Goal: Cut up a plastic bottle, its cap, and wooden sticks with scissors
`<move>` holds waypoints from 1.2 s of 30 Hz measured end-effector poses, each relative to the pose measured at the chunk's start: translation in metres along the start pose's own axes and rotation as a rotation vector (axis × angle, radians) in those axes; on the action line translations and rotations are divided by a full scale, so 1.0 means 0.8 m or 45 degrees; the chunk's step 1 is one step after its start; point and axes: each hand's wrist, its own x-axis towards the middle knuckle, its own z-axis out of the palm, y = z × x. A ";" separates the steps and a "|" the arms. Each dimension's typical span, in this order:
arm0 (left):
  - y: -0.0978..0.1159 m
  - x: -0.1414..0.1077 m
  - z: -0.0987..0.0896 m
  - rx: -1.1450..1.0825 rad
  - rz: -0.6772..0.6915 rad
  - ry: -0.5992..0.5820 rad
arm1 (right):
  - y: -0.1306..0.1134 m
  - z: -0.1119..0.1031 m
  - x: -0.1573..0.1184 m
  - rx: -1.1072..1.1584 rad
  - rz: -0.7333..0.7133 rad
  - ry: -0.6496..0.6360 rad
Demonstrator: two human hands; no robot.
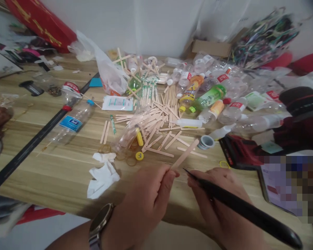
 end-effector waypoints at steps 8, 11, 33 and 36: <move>0.001 -0.001 0.001 0.320 0.272 0.136 | -0.005 0.008 0.005 -0.170 -0.088 0.049; -0.001 0.000 0.001 0.486 0.364 0.145 | -0.006 0.007 0.007 -0.264 -0.098 0.061; -0.065 -0.003 0.004 0.350 -0.061 0.240 | 0.042 0.051 -0.025 0.420 0.374 -0.561; -0.065 -0.010 0.016 0.219 -0.100 0.126 | 0.056 0.069 -0.033 0.340 0.392 -0.629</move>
